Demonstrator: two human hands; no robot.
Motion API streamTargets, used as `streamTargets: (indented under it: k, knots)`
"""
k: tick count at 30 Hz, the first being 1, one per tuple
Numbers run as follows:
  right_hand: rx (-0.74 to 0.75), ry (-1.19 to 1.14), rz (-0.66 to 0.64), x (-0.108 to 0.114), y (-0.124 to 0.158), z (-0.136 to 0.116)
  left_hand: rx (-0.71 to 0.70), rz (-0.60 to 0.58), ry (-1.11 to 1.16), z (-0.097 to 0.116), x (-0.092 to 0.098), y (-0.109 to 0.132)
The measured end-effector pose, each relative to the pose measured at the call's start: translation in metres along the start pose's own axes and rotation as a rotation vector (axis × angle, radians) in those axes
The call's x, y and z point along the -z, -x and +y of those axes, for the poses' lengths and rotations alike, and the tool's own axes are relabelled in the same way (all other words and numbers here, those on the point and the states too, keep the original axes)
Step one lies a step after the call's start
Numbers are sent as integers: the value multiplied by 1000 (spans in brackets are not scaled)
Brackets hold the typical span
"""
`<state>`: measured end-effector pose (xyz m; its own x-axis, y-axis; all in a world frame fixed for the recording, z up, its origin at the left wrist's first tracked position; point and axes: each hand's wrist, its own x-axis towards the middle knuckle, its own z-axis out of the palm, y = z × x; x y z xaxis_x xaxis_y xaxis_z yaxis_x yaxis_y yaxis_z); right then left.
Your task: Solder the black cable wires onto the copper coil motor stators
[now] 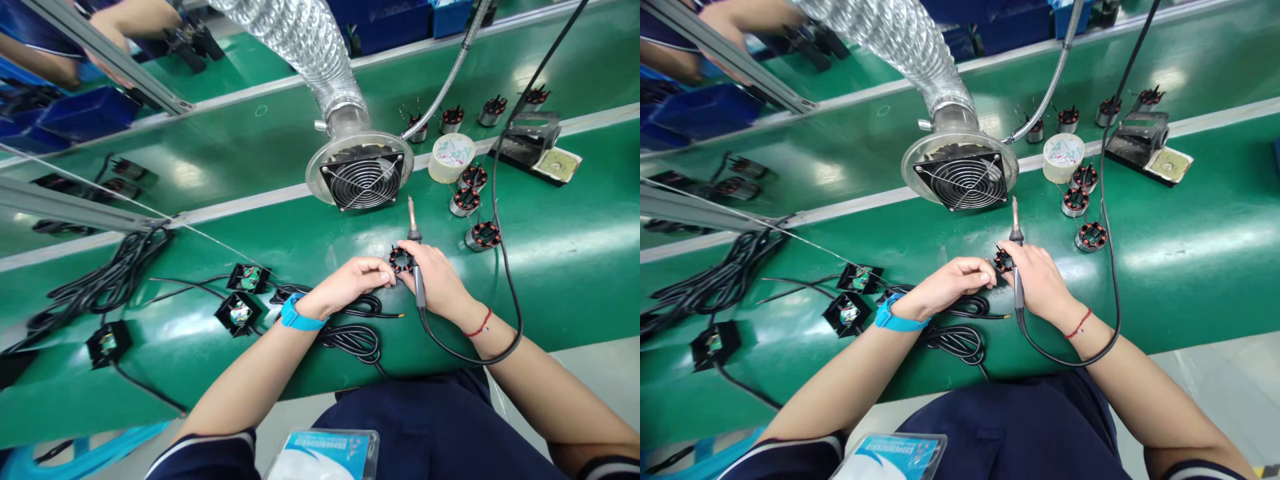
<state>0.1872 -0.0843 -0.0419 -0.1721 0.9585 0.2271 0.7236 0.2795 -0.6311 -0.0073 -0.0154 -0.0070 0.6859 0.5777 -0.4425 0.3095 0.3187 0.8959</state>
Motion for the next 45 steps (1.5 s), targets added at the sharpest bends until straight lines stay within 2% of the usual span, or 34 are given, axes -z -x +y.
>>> streamTargets:
  k: [4, 6, 8, 11, 13, 16, 21, 23, 25, 27, 29, 31, 33, 35, 40, 45]
  knots:
    - [-2, -33, 17, 3, -1, 4, -31, 187, -176, 3, 14, 12]
    - [-11, -59, 18, 5, 0, 8, -27, 210, -384, 6, 19, 23]
    - [-2, -87, 18, 9, 0, 11, -29, 78, -676, 10, 16, 34]
    - [23, -111, 50, 14, 0, 14, -71, -160, -1111, 15, -4, 41]
    - [35, -106, 90, 16, 0, 14, -77, -238, -1294, 18, -18, 40]
    - [68, -74, 168, 17, 1, 12, -82, -279, -1389, 19, -28, 35]
    - [67, -49, 292, 16, 1, 11, -210, -315, -1415, 11, -28, 34]
    - [68, -50, 336, 15, 1, 12, -257, -251, -1421, 8, -27, 34]
    - [71, -48, 371, 14, 2, 13, -281, -115, -1370, 8, -22, 34]
    - [69, -56, 396, 14, 2, 13, -296, 77, -1214, 12, -13, 34]
    - [65, -98, 405, 16, 2, 10, -304, 253, -949, 16, -3, 35]
    - [70, -179, 389, 18, 2, 3, -299, 351, -658, 18, 5, 36]
    - [75, -269, 352, 21, 0, -8, -284, 364, -445, 17, 8, 36]
    - [64, -354, 308, 23, -1, -22, -274, 324, -342, 16, 8, 36]
    - [-6, -581, 254, 17, -6, -51, -281, 255, -304, 13, 5, 37]
    - [-45, -844, 252, 7, -9, -56, -285, 191, -304, 10, 3, 40]
